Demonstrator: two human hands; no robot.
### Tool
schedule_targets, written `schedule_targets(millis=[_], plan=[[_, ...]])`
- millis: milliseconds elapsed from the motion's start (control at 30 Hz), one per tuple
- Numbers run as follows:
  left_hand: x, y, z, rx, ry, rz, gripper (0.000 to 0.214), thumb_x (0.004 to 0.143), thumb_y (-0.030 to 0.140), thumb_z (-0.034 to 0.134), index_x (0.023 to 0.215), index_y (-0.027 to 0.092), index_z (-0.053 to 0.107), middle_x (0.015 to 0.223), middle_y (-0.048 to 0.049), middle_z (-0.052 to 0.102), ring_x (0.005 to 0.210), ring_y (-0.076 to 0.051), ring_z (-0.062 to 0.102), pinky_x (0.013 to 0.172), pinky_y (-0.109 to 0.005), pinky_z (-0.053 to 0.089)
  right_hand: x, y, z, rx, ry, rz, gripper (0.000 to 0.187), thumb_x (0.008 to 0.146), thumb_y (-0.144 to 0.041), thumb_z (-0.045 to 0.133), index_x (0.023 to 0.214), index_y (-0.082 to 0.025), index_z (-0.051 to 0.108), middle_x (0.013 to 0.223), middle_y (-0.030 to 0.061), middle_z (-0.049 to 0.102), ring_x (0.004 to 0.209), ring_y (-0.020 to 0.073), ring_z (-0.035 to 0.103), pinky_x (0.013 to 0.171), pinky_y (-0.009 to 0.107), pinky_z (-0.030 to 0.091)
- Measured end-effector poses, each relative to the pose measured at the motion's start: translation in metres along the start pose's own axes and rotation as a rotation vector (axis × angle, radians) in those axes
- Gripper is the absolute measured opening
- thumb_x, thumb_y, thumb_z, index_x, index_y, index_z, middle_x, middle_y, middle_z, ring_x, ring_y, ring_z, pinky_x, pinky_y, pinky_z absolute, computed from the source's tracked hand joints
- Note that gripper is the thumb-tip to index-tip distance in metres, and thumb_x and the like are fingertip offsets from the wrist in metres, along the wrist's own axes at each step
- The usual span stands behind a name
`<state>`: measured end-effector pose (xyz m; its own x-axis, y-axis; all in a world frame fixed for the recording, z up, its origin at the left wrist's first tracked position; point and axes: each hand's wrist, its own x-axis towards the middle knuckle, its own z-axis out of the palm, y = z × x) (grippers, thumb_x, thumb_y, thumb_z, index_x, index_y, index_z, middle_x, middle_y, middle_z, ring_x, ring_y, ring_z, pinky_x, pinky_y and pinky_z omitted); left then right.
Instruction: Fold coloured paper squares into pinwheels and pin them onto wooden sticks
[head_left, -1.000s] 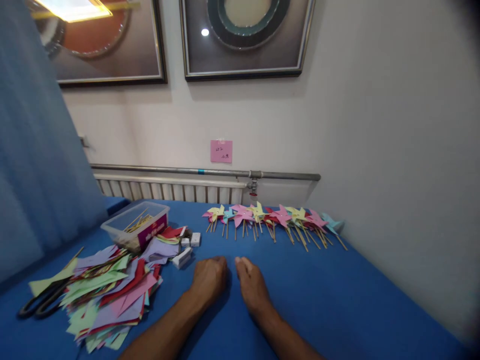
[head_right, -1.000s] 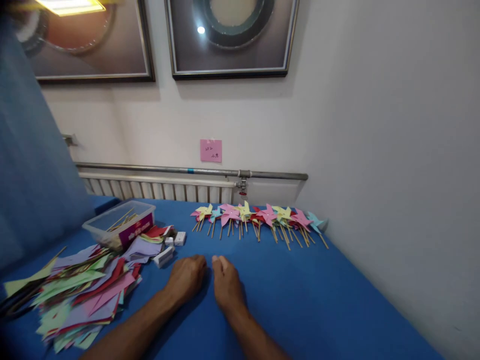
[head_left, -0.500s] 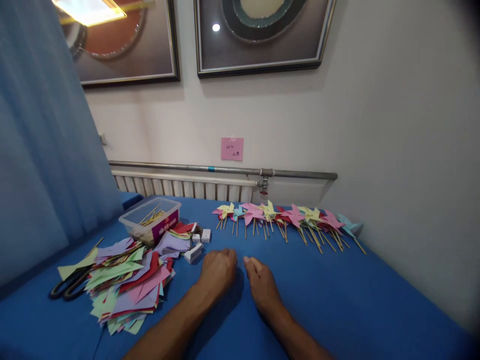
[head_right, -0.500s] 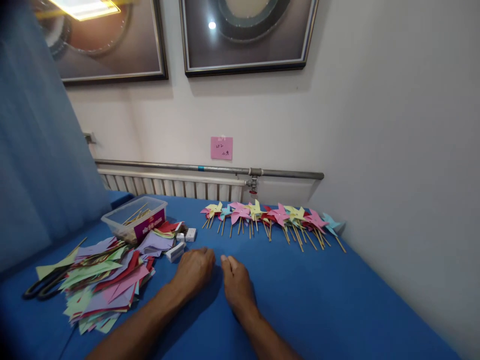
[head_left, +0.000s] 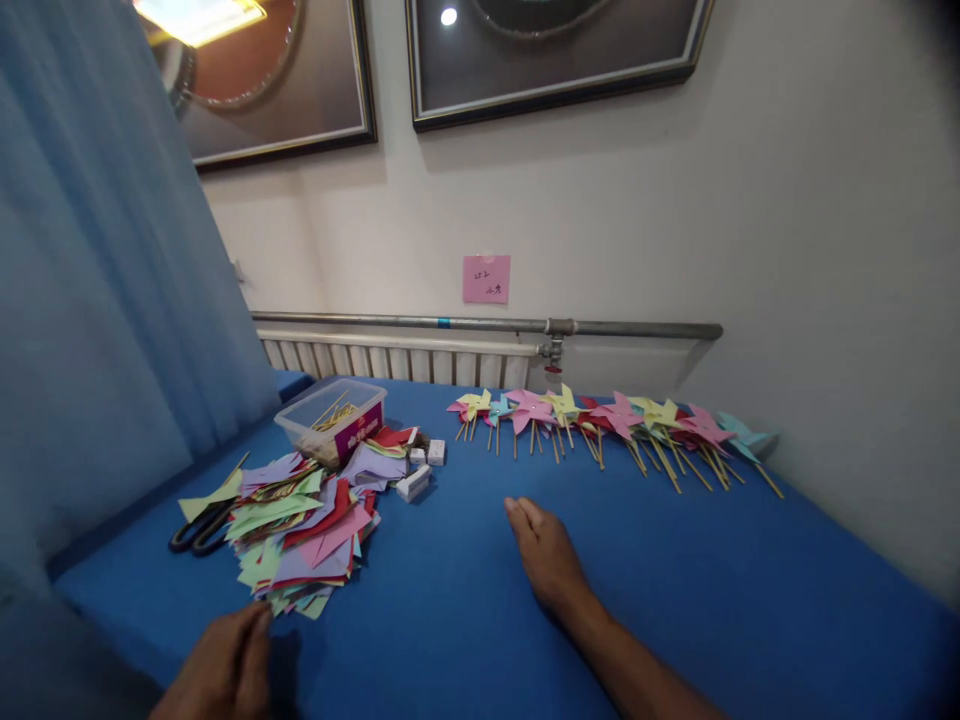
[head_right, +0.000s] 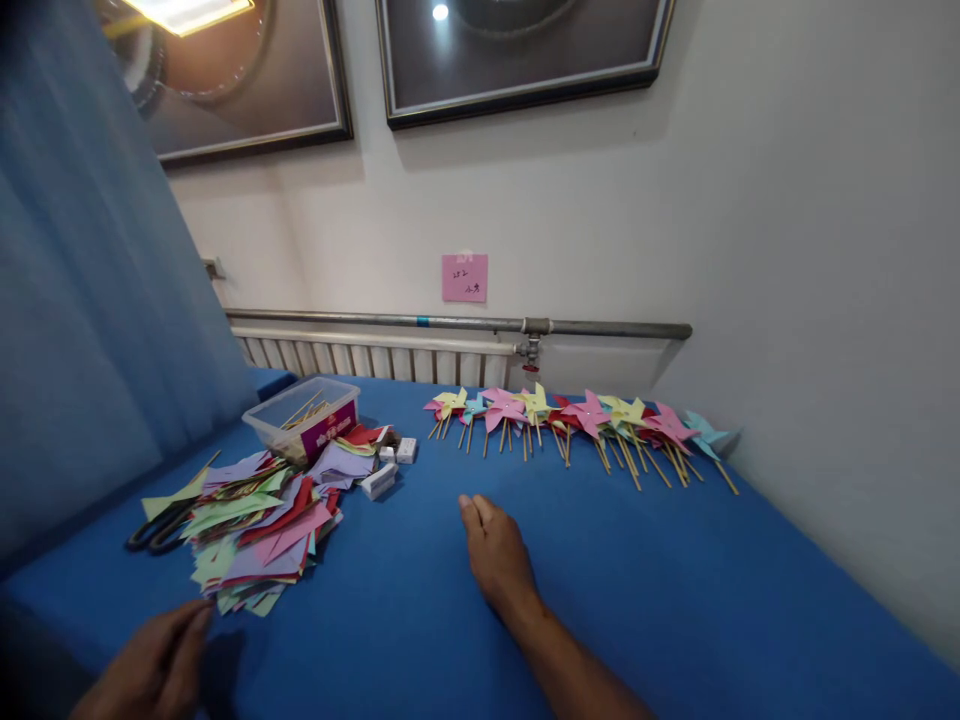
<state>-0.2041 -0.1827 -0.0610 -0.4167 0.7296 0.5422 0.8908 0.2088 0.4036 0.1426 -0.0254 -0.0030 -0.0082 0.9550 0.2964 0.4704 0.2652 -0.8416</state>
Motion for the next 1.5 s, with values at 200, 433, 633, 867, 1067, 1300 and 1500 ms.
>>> schedule_targets(millis=[200, 433, 633, 867, 1067, 1300, 1500], plan=[[0.049, -0.020, -0.034, 0.132, -0.005, 0.060, 0.036, 0.091, 0.042, 0.039, 0.099, 0.023, 0.068, 0.106, -0.0084, 0.074, 0.098, -0.026, 0.069, 0.092, -0.037, 0.053, 0.001, -0.001, -0.001, -0.023, -0.014, -0.021, 0.043, 0.092, -0.056, 0.038, 0.061, -0.026, 0.034, 0.056, -0.0057, 0.037, 0.055, 0.0148, 0.038, 0.056, 0.028, 0.028], [0.068, -0.020, -0.018, 0.028, -0.099, 0.058, 0.038, 0.088, 0.048, 0.046, 0.096, 0.022, 0.072, 0.105, -0.0073, 0.075, 0.100, -0.025, 0.069, 0.089, -0.033, 0.054, 0.001, -0.001, -0.002, -0.009, -0.013, -0.013, 0.043, 0.091, -0.057, 0.039, 0.062, -0.026, 0.032, 0.057, -0.0064, 0.034, 0.055, 0.0141, 0.035, 0.055, 0.028, 0.029], [0.072, -0.029, -0.009, -0.018, -0.235, 0.078, 0.036, 0.086, 0.048, 0.050, 0.099, 0.024, 0.073, 0.107, -0.0063, 0.074, 0.100, -0.023, 0.070, 0.089, -0.032, 0.055, 0.001, -0.001, -0.001, -0.022, -0.010, -0.012, 0.044, 0.091, -0.057, 0.038, 0.061, -0.026, 0.032, 0.057, -0.0058, 0.034, 0.056, 0.0145, 0.036, 0.056, 0.028, 0.029], [0.081, -0.023, -0.017, 0.003, -0.277, 0.150, 0.032, 0.085, 0.044, 0.052, 0.093, 0.025, 0.075, 0.105, -0.0047, 0.076, 0.100, -0.023, 0.071, 0.089, -0.032, 0.055, 0.001, 0.000, -0.001, -0.025, -0.024, -0.009, 0.044, 0.091, -0.058, 0.037, 0.062, -0.025, 0.032, 0.057, -0.0060, 0.034, 0.056, 0.0145, 0.037, 0.056, 0.028, 0.029], [0.085, -0.004, -0.017, -0.030, -0.026, 0.251, 0.034, 0.094, 0.044, 0.047, 0.097, 0.022, 0.072, 0.104, -0.0071, 0.075, 0.100, -0.023, 0.069, 0.090, -0.033, 0.053, 0.001, 0.000, 0.000, -0.021, -0.015, -0.020, 0.044, 0.092, -0.056, 0.038, 0.062, -0.025, 0.033, 0.057, -0.0059, 0.036, 0.056, 0.0143, 0.038, 0.056, 0.028, 0.030], [0.109, 0.057, 0.005, 0.159, -0.133, 0.507, 0.025, 0.094, 0.030, 0.054, 0.109, 0.021, 0.072, 0.120, -0.0107, 0.069, 0.112, -0.026, 0.062, 0.098, -0.039, 0.047, 0.002, -0.001, -0.001, -0.036, -0.022, 0.001, 0.044, 0.091, -0.057, 0.037, 0.062, -0.025, 0.031, 0.057, -0.0059, 0.034, 0.056, 0.0142, 0.036, 0.056, 0.028, 0.028], [0.128, 0.076, 0.017, 0.408, -0.285, 0.438, 0.032, 0.099, 0.025, 0.045, 0.118, 0.022, 0.070, 0.113, -0.0117, 0.071, 0.101, -0.028, 0.065, 0.092, -0.043, 0.047, 0.003, 0.002, 0.000, -0.036, -0.024, -0.010, 0.044, 0.092, -0.058, 0.037, 0.063, -0.026, 0.030, 0.058, -0.0057, 0.035, 0.056, 0.0143, 0.036, 0.056, 0.028, 0.028]])
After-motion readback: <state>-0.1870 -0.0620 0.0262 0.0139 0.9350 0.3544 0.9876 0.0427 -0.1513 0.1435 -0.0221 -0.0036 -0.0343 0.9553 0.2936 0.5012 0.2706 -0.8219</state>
